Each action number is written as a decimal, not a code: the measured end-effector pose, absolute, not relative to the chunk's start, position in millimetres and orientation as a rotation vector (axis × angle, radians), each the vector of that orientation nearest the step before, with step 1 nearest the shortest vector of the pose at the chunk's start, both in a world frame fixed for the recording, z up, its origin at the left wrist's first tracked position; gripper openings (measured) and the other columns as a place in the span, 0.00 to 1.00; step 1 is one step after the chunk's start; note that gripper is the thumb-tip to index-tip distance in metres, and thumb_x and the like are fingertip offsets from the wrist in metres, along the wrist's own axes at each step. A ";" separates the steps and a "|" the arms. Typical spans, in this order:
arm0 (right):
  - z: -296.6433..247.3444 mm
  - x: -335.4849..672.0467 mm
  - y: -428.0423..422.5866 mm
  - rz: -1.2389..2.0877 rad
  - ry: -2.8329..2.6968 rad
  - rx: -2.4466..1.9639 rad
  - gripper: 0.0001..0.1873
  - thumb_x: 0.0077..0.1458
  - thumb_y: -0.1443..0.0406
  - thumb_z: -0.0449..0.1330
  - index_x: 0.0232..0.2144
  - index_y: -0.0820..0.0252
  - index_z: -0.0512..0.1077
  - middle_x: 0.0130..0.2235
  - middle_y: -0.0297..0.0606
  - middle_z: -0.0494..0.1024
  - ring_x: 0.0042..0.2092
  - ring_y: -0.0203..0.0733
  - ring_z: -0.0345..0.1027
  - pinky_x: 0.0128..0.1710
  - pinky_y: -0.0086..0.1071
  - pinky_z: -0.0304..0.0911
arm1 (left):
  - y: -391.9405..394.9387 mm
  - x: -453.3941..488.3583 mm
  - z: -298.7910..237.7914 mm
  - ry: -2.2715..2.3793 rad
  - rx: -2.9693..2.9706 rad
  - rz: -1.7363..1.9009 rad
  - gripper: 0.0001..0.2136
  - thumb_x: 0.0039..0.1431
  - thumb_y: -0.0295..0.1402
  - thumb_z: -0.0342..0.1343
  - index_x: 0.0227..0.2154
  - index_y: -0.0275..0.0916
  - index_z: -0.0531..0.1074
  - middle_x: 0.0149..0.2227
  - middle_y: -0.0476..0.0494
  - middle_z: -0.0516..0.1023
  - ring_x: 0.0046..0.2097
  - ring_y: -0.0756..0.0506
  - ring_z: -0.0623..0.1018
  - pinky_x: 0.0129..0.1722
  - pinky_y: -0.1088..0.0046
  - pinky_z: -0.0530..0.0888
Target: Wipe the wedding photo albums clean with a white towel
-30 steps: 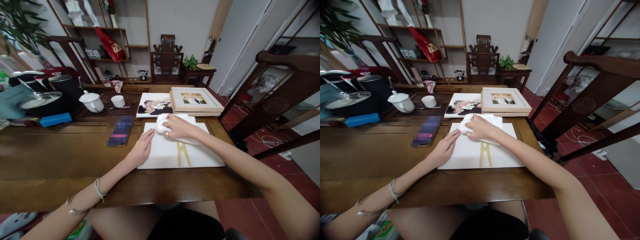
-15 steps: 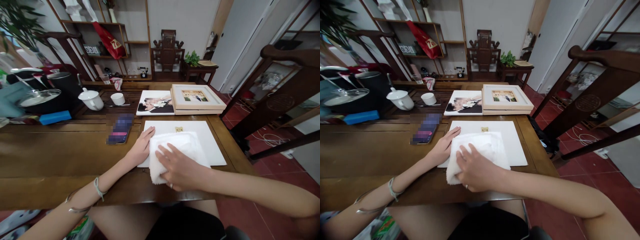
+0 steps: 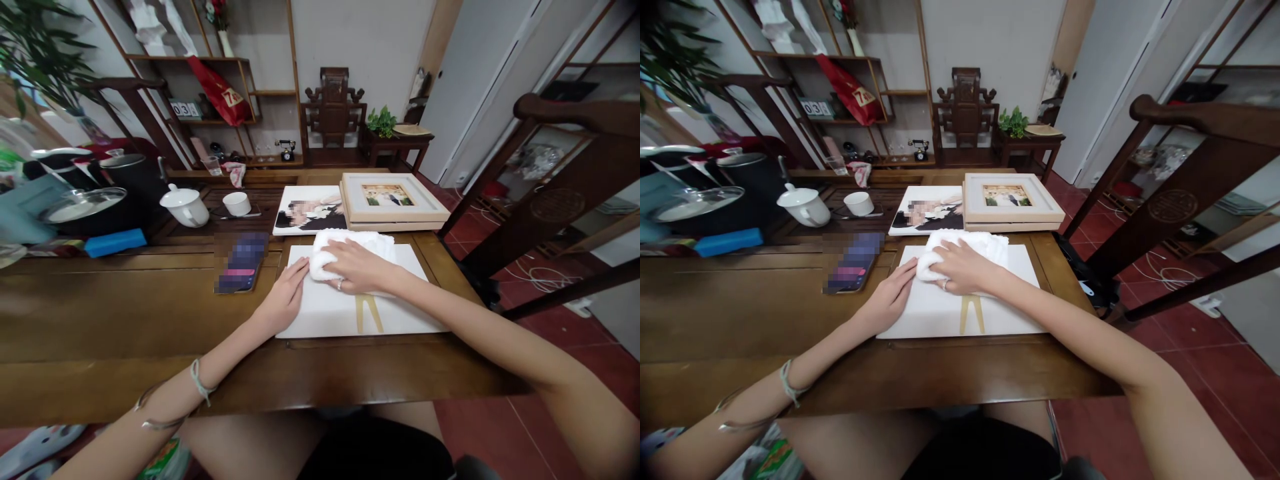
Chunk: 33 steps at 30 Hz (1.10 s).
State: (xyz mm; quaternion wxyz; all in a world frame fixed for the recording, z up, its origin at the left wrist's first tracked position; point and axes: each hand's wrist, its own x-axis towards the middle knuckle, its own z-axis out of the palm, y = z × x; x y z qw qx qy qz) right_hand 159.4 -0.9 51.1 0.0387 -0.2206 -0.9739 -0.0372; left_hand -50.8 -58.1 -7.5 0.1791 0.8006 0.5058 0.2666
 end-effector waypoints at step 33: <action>52.5 179.1 -101.7 -0.037 -3.053 -0.432 0.11 0.48 0.60 0.62 0.34 0.58 0.76 0.57 0.53 0.64 0.60 0.64 0.51 0.55 0.57 0.50 | -58.1 -51.7 -9.2 1.437 2.305 0.762 0.22 0.63 0.30 0.37 0.59 0.30 0.60 0.63 0.33 0.60 0.65 0.41 0.58 0.64 0.55 0.55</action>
